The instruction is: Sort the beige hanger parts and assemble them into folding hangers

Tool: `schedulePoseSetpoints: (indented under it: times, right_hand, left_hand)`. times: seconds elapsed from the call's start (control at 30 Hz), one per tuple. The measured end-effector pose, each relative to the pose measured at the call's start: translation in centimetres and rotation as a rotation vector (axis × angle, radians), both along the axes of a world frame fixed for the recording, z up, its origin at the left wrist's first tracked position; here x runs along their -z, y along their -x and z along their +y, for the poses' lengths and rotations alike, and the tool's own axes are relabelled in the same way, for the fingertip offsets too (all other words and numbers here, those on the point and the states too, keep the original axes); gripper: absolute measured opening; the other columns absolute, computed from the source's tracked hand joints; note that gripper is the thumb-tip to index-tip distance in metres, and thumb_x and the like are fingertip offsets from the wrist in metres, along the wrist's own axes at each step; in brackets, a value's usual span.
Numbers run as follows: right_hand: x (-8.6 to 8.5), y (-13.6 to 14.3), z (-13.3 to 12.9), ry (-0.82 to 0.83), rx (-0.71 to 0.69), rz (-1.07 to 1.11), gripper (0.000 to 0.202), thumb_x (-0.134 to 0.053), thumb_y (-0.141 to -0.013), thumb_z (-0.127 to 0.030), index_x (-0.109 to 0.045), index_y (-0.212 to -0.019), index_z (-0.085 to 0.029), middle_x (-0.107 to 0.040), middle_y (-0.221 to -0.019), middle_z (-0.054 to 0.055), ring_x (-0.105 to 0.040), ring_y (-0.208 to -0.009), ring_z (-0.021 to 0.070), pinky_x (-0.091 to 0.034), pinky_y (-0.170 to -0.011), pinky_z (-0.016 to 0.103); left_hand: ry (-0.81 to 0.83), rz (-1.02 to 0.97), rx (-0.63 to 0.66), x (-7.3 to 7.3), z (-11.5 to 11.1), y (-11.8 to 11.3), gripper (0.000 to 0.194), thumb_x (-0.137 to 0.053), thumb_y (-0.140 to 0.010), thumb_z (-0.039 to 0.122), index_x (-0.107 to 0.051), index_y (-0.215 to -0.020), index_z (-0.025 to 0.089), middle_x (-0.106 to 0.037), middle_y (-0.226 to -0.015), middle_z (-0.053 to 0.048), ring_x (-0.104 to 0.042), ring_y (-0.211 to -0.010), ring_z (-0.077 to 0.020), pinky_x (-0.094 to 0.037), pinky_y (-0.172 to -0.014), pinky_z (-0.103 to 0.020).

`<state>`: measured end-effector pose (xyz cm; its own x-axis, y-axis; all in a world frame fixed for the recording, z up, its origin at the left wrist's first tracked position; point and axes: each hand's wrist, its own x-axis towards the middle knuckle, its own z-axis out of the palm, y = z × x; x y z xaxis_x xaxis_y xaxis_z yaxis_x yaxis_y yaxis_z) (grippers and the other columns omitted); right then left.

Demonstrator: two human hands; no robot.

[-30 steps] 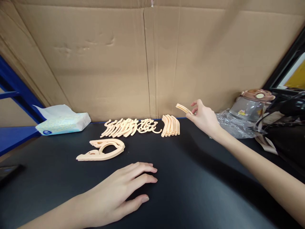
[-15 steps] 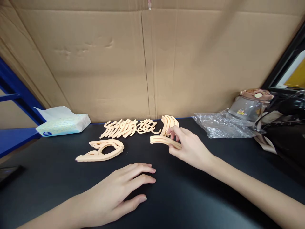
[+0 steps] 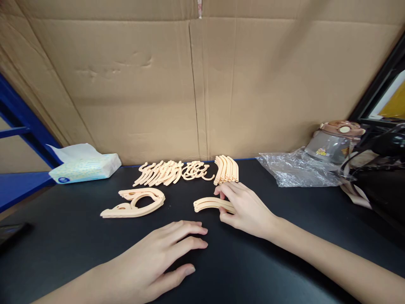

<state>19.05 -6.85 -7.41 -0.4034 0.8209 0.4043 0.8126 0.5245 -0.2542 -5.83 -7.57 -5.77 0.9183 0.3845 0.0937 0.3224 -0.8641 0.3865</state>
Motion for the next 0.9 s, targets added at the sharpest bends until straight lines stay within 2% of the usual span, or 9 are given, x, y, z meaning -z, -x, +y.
schedulePoseSetpoints:
  times: [0.9]
  right_hand:
    - [0.48,0.07,0.1,0.05,-0.038,-0.023,0.023,-0.05,-0.076,-0.011,-0.046,-0.096,-0.023,-0.061,-0.093,0.002,-0.055,-0.082,0.0194,-0.044,-0.077,0.037]
  left_hand:
    - [-0.027,-0.007,-0.016,-0.39,-0.16,0.09,0.034,-0.054,-0.089,0.024,-0.054,-0.123,0.024,-0.055,-0.132,-0.006,-0.05,-0.124,-0.0227,-0.042,-0.105,-0.037]
